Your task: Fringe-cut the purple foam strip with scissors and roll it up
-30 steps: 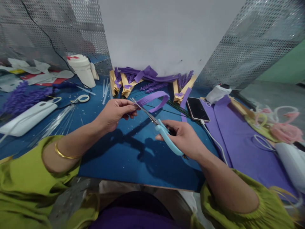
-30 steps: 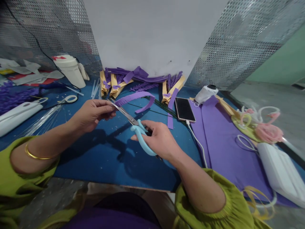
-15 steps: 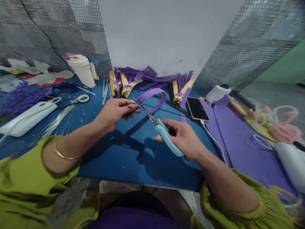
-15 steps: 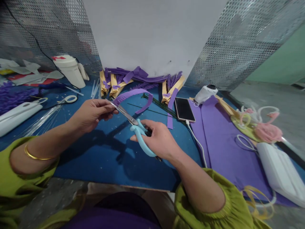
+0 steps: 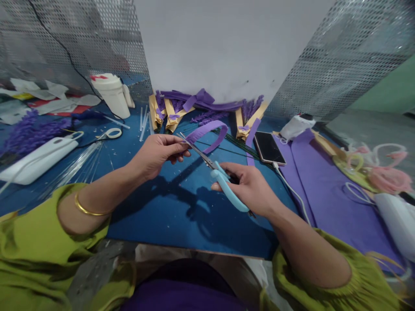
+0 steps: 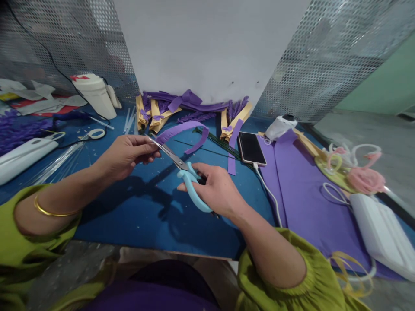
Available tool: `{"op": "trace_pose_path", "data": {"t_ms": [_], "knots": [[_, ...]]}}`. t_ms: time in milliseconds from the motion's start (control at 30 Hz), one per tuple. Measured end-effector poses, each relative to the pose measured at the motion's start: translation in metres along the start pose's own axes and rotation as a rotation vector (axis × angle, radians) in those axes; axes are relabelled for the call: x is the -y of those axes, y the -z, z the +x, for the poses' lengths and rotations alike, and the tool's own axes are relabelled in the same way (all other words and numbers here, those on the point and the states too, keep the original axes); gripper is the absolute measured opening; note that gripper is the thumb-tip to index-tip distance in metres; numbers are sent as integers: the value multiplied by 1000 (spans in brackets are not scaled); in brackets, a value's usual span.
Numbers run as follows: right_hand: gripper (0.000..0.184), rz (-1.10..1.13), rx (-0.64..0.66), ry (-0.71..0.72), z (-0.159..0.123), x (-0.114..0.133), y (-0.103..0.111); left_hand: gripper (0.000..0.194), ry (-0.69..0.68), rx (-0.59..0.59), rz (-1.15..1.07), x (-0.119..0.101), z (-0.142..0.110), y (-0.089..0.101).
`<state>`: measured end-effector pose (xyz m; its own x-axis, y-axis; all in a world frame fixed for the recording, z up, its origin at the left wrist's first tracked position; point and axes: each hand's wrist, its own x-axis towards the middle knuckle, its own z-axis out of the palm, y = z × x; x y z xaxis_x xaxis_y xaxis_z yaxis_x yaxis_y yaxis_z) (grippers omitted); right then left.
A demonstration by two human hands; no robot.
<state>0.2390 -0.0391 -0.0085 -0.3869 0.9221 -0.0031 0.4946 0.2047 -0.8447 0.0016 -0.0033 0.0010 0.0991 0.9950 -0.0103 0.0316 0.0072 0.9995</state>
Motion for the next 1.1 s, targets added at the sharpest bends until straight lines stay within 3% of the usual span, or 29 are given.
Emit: {"op": "trace_pose_path", "data": {"t_ms": [600,1100], "knots": [[28,-15,42,30,-1,-3,0,8,62,-9,-55,-5,-1,0],[24,14,17,-1,2,-4,1,19,47,7,-55,1,2,5]]}}
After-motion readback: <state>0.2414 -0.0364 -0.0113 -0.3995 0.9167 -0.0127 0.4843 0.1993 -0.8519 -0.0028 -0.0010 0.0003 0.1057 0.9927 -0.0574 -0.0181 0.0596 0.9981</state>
